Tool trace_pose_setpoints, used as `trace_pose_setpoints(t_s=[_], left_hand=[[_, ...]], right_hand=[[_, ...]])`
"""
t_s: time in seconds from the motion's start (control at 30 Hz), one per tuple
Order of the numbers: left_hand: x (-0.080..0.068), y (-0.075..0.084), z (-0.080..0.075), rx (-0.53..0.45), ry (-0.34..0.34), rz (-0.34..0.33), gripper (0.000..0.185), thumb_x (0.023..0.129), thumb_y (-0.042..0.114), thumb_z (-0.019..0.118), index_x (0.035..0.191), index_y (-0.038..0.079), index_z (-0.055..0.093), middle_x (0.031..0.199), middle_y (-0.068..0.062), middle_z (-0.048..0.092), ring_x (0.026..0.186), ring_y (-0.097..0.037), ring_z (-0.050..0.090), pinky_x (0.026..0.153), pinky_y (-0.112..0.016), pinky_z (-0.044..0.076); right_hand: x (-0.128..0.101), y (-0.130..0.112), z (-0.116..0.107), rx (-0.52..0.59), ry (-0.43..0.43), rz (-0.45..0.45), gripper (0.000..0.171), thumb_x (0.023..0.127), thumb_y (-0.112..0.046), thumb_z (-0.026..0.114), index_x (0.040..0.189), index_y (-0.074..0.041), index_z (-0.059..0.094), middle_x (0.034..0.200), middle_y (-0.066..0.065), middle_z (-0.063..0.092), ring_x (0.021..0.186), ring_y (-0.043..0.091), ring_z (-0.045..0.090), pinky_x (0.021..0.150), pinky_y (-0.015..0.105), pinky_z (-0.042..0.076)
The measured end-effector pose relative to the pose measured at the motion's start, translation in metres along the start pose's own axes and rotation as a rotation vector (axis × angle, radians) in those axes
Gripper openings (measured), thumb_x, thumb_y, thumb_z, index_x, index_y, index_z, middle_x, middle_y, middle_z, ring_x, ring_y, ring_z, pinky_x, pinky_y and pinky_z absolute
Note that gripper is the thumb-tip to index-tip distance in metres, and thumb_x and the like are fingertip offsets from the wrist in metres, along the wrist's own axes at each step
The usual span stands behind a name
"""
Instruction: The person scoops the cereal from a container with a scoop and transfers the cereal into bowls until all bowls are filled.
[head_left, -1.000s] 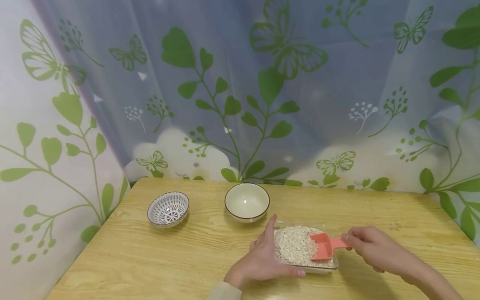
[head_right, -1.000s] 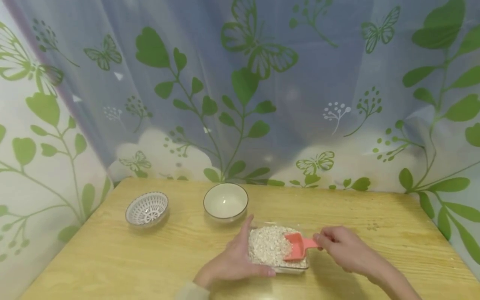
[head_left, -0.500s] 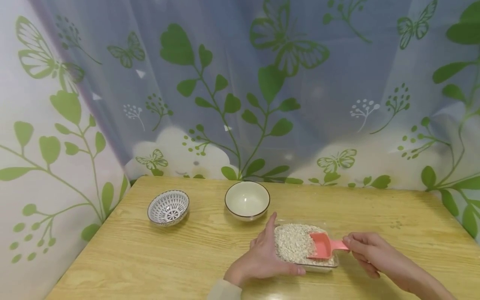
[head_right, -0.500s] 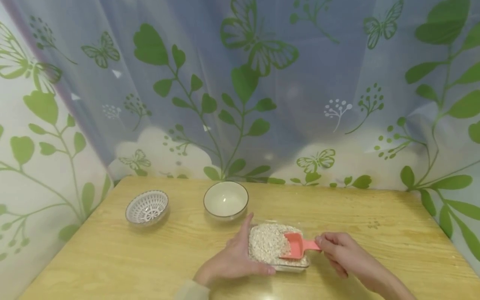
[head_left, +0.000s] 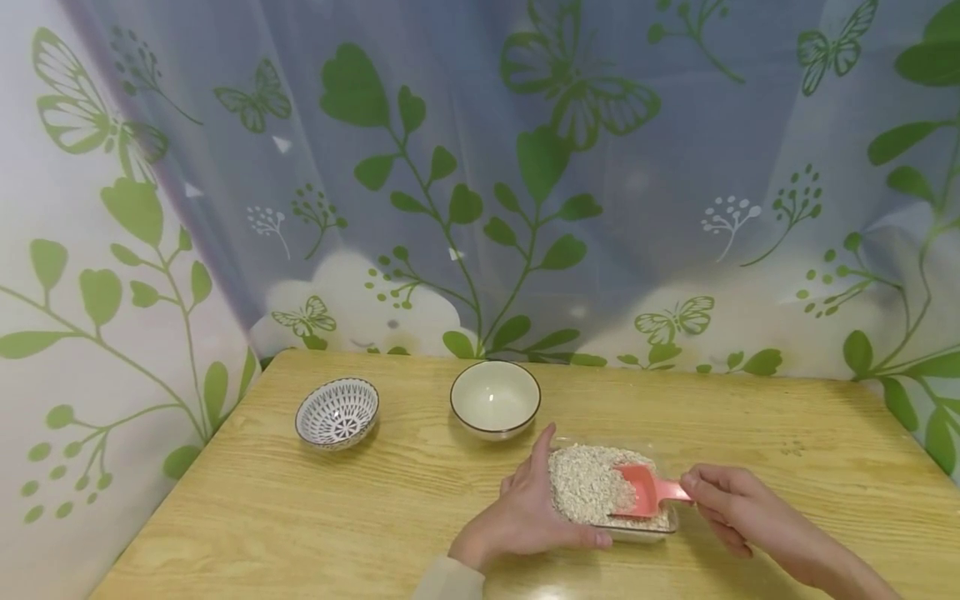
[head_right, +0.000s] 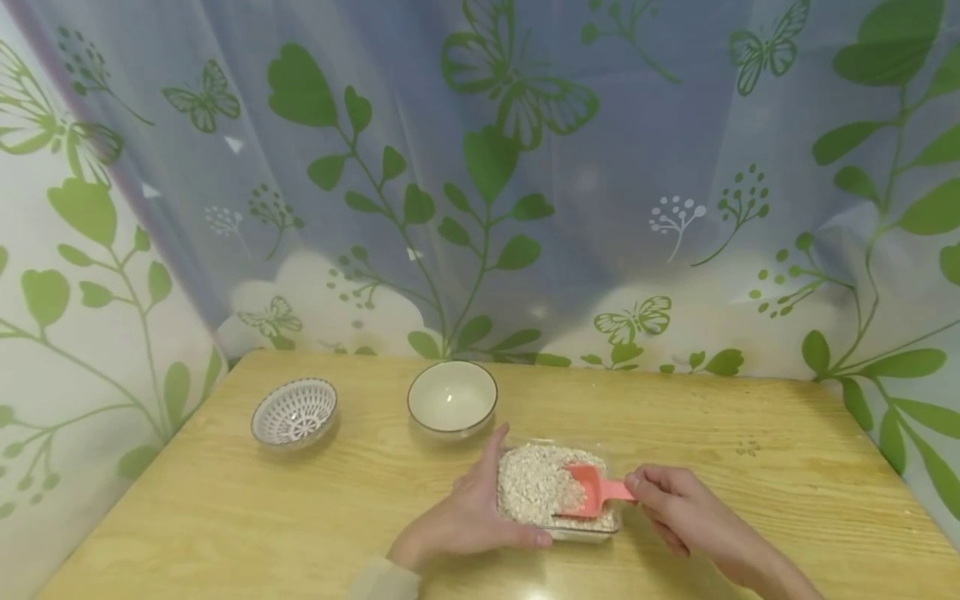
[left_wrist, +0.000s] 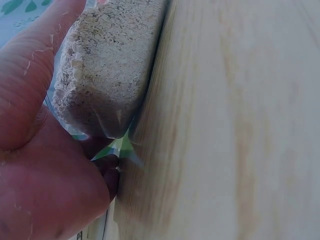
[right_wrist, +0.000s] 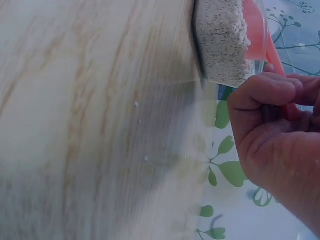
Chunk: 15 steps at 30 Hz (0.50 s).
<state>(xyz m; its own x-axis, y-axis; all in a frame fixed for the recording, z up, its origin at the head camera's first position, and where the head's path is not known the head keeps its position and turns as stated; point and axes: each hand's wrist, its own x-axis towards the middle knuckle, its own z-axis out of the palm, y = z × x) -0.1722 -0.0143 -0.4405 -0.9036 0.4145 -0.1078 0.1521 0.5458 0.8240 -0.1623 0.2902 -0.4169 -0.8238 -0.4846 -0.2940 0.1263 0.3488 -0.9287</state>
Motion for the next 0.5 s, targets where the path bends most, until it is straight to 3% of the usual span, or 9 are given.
trace_pose_setpoints(t_s=[0.27,0.5], left_hand=[[0.000,0.001,0.000,-0.003,0.000,-0.012,0.141,0.064,0.057,0.093,0.163,0.040,-0.005,0.170,-0.014,0.022,0.154,-0.044,0.024,0.122,-0.070,0.020],[-0.001,0.001,-0.001,-0.003,-0.003,-0.020,0.141,0.064,0.059,0.092,0.163,0.041,-0.007,0.170,-0.016,0.022,0.154,-0.047,0.023,0.121,-0.072,0.020]], right_hand=[[0.004,0.000,0.006,0.017,0.003,0.022,0.037,0.114,-0.029,0.033,0.088,-0.005,0.045,0.061,-0.007,0.038,0.048,0.006,0.034,0.040,0.028,0.033],[0.007,-0.003,0.013,-0.035,0.050,0.060,0.049,0.113,-0.032,0.034,0.096,0.014,0.037,0.062,-0.006,0.037,0.048,0.006,0.034,0.041,0.023,0.036]])
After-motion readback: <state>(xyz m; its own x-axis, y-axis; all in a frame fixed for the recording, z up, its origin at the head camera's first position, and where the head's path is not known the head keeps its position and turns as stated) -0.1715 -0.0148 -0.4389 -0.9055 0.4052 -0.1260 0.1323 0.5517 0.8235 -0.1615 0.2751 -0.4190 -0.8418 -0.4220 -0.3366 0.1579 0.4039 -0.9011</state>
